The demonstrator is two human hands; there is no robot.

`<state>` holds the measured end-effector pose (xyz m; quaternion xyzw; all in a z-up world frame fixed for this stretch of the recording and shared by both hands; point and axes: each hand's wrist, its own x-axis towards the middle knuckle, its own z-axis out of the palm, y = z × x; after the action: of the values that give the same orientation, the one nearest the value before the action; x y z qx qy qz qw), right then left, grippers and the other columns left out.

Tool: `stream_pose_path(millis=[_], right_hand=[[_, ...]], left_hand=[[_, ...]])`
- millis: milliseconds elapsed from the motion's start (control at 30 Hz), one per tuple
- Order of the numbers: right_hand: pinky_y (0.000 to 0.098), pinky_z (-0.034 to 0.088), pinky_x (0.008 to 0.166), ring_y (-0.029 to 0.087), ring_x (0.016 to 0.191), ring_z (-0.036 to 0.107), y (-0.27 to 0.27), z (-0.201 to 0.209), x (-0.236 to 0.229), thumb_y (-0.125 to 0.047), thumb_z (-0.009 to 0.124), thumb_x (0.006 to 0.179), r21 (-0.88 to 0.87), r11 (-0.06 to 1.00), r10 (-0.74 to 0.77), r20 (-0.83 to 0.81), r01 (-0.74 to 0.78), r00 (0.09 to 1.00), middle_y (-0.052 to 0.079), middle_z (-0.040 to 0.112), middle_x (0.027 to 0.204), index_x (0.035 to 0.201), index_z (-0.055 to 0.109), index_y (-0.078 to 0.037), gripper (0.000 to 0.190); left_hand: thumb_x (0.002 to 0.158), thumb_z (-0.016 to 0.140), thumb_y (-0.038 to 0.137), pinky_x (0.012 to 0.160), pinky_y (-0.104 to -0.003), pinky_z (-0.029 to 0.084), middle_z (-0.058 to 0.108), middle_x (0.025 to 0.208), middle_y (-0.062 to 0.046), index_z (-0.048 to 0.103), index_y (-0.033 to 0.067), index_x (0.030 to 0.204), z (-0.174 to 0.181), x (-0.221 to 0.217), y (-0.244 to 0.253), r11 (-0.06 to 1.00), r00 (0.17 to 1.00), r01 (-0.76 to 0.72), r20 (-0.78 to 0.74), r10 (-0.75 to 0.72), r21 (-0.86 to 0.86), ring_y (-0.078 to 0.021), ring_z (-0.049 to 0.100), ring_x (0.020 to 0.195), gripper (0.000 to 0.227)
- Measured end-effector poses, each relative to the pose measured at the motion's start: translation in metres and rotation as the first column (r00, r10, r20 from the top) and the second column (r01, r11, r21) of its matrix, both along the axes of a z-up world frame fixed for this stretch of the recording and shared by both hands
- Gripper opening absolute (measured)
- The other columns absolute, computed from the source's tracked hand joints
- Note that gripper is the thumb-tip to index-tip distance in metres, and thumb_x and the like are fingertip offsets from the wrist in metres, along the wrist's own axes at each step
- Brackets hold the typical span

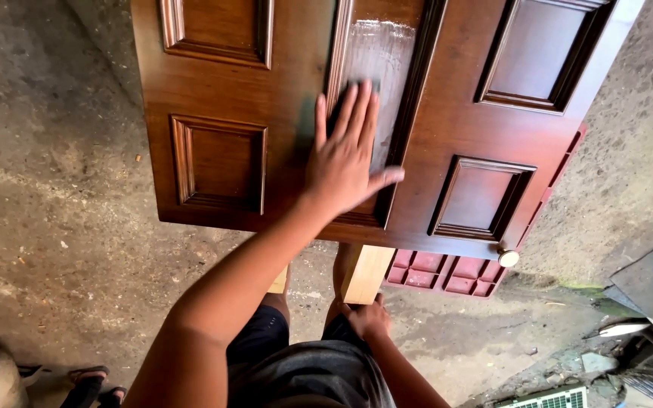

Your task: Sanding the surface of a wooden door panel to prepare it for finishing

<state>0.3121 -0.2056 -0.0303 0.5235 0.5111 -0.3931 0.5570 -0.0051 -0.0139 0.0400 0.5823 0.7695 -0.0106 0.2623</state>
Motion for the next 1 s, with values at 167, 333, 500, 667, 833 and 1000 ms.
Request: stream_pose_path(millis=[167, 333, 500, 667, 833, 1000], right_hand=[[0.0466, 0.054, 0.1, 0.036, 0.114, 0.064, -0.006, -0.007, 0.002, -0.083, 0.041, 0.087, -0.01, 0.999, 0.045, -0.01, -0.045, 0.999, 0.016, 0.035, 0.151, 0.145, 0.054, -0.013, 0.092], [0.0434, 0.05, 0.102, 0.037, 0.122, 0.062, 0.003, 0.005, -0.011, -0.085, 0.033, 0.088, -0.1, 0.992, 0.081, 0.051, -0.075, 0.995, 0.02, 0.002, 0.173, 0.125, 0.072, -0.007, 0.094], [0.043, 0.056, 0.096, 0.033, 0.111, 0.065, -0.001, -0.001, -0.006, -0.085, 0.037, 0.089, -0.051, 0.995, 0.084, 0.023, -0.083, 0.996, 0.018, 0.027, 0.16, 0.135, 0.064, -0.009, 0.093], [0.0466, 0.055, 0.098, 0.037, 0.113, 0.065, -0.002, -0.001, -0.005, -0.085, 0.038, 0.088, -0.037, 0.996, 0.075, 0.004, -0.075, 0.997, 0.018, 0.031, 0.157, 0.139, 0.059, -0.006, 0.096], [0.0518, 0.05, 0.101, 0.043, 0.114, 0.063, -0.003, -0.003, -0.001, -0.082, 0.045, 0.083, 0.039, 0.999, 0.018, -0.018, -0.018, 1.0, 0.016, 0.044, 0.143, 0.143, 0.057, -0.011, 0.094], [0.0499, 0.055, 0.097, 0.039, 0.112, 0.066, -0.005, -0.007, 0.001, -0.086, 0.043, 0.085, 0.008, 0.998, 0.056, 0.014, -0.056, 0.998, 0.015, 0.042, 0.146, 0.138, 0.06, -0.006, 0.098]], left_hand=[[0.082, 0.009, 0.095, 0.125, -0.065, -0.004, 0.002, 0.173, -0.011, 0.006, 0.0053, 0.165, -0.005, -0.014, 0.02, 1.0, 1.0, 0.001, 0.001, -0.001, 0.027, -0.0266, 0.004, 0.161, 0.122], [0.085, 0.006, 0.091, 0.125, -0.065, -0.005, 0.001, 0.173, -0.01, 0.004, 0.0066, 0.164, -0.002, -0.012, 0.014, 1.0, 1.0, -0.021, 0.005, 0.021, 0.015, -0.0266, 0.006, 0.162, 0.116], [0.084, 0.009, 0.095, 0.125, -0.064, -0.006, 0.0, 0.174, -0.01, 0.0, 0.0069, 0.163, -0.006, -0.002, -0.002, 1.0, 1.0, -0.002, 0.005, 0.002, 0.011, -0.0267, 0.007, 0.162, 0.119], [0.092, 0.026, 0.092, 0.126, -0.064, -0.003, 0.002, 0.171, -0.014, 0.009, 0.0064, 0.165, -0.007, -0.014, 0.017, 0.998, 1.0, -0.022, -0.019, 0.023, 0.06, -0.0285, 0.012, 0.163, 0.114], [0.089, 0.041, 0.093, 0.127, -0.061, 0.01, 0.018, 0.171, -0.016, 0.02, 0.003, 0.164, -0.013, 0.018, -0.033, 0.982, 0.997, -0.014, -0.078, 0.029, 0.191, -0.031, 0.018, 0.159, 0.119], [0.097, 0.025, 0.086, 0.125, -0.064, 0.0, 0.011, 0.172, -0.015, 0.016, 0.0021, 0.165, -0.018, -0.022, 0.033, 0.988, 0.997, -0.056, -0.05, 0.064, 0.142, -0.0291, 0.012, 0.16, 0.108]])
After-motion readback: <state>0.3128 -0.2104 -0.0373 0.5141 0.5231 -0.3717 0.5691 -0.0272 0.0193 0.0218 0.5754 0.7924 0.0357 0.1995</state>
